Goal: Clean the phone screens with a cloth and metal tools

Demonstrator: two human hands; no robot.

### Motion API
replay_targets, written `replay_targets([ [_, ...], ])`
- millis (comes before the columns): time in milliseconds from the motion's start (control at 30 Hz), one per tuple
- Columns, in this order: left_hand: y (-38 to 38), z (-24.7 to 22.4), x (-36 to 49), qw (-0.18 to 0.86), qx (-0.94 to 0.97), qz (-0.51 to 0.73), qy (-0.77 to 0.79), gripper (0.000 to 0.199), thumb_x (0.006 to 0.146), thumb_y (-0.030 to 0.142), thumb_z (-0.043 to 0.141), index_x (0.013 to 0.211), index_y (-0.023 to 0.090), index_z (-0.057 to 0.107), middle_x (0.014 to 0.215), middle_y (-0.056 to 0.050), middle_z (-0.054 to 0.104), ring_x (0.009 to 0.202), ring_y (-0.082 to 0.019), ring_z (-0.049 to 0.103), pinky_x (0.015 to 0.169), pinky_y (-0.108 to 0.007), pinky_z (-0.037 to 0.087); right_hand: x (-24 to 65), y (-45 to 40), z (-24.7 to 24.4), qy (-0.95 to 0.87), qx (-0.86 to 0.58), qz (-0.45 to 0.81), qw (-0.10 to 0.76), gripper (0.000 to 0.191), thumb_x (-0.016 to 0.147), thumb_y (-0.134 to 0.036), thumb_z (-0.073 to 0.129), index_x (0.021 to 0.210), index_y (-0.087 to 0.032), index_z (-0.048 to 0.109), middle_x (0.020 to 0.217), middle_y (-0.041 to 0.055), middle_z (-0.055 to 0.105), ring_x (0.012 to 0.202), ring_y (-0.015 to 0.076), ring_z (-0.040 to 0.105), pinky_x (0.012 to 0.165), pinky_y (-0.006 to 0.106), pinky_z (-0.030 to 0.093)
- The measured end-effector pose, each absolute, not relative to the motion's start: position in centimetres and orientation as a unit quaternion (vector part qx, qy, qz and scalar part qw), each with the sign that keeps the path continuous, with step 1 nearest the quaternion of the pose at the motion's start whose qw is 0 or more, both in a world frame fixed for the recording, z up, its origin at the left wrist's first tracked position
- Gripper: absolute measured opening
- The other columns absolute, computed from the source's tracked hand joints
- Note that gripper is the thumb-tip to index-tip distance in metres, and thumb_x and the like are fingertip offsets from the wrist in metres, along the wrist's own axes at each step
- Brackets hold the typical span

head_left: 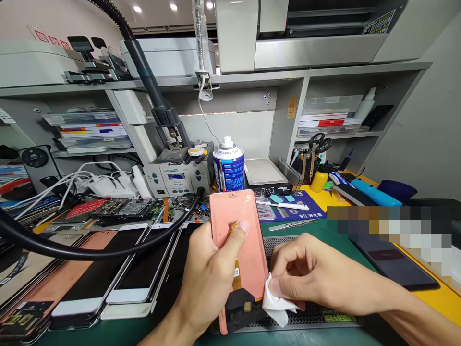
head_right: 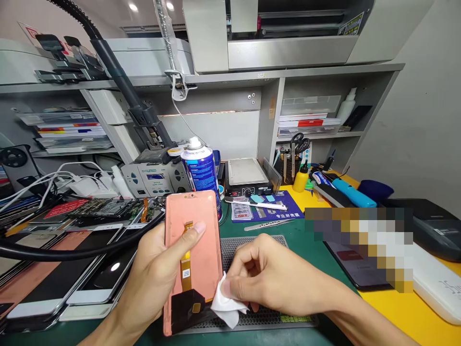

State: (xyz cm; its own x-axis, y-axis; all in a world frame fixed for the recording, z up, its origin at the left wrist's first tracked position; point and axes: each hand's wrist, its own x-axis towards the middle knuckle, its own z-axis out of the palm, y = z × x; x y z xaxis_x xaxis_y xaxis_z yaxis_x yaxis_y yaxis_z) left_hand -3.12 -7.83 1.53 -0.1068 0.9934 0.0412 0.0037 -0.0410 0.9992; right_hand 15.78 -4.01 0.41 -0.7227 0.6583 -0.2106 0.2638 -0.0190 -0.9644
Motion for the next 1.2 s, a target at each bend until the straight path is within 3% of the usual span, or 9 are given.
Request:
replay_targets([
  [333,-7.8,1.2,-3.2,0.489,0.467,0.538,0.504,0.031,0.086,0.047,0.06,0.083,0.017,0.056,0.071,0.002,0.054,0.063,-0.013,0.051,0.057,-0.023,0.041,16.2,-4.1,0.4,-0.723,-0.334,0.592,0.127,0.02,0.085,-0.024,0.063,0.07,-0.012,0.067,0.066,-0.0006,0.057,0.054,0.0092,0.041,0.048,0.023,0.031],
  [533,-8.0,1.6,-2.7,0.515,0.527,0.484,0.472,0.032,0.088,0.044,0.057,0.073,0.016,0.053,0.069,0.001,0.051,0.063,-0.011,0.044,0.058,-0.022,0.041,16.4,-3.8,1.1,-0.679,-0.34,0.62,0.2,0.023,0.084,-0.031,0.067,0.069,-0.013,0.065,0.065,-0.0005,0.055,0.055,0.0113,0.046,0.051,0.024,0.038],
  [767,-8.0,1.6,-2.4,0.562,0.563,0.436,0.421,0.029,0.088,0.043,0.059,0.083,0.015,0.06,0.073,0.001,0.053,0.065,-0.011,0.044,0.061,-0.021,0.041,17.1,-2.9,1.6,-0.651,-0.338,0.599,0.321,0.03,0.084,-0.039,0.07,0.067,-0.014,0.065,0.063,0.0008,0.058,0.055,0.0122,0.05,0.053,0.025,0.043],
  [900,-8.1,2.0,-2.2,0.564,0.579,0.422,0.41,0.029,0.089,0.04,0.058,0.101,0.014,0.065,0.084,-0.003,0.061,0.075,-0.015,0.05,0.072,-0.025,0.046,17.5,-2.5,1.8,-0.637,-0.341,0.573,0.388,0.027,0.083,-0.038,0.071,0.07,-0.014,0.07,0.065,0.0016,0.062,0.055,0.0121,0.052,0.052,0.024,0.045],
  [1067,-8.2,1.9,-2.1,0.567,0.59,0.413,0.401,0.032,0.089,0.039,0.057,0.108,0.014,0.065,0.098,-0.007,0.065,0.08,-0.017,0.055,0.076,-0.028,0.048,17.9,-2.3,2.0,-0.626,-0.341,0.57,0.409,0.025,0.083,-0.037,0.072,0.07,-0.015,0.071,0.068,0.0016,0.063,0.054,0.0116,0.052,0.052,0.024,0.045],
  [1200,-8.3,1.5,-2.2,0.571,0.587,0.391,0.421,0.031,0.087,0.042,0.059,0.094,0.013,0.066,0.083,-0.004,0.062,0.074,-0.016,0.053,0.07,-0.026,0.047,18.1,-2.4,2.3,-0.633,-0.346,0.561,0.407,0.023,0.083,-0.033,0.07,0.068,-0.015,0.07,0.067,0.0006,0.062,0.052,0.0104,0.052,0.052,0.023,0.044],
])
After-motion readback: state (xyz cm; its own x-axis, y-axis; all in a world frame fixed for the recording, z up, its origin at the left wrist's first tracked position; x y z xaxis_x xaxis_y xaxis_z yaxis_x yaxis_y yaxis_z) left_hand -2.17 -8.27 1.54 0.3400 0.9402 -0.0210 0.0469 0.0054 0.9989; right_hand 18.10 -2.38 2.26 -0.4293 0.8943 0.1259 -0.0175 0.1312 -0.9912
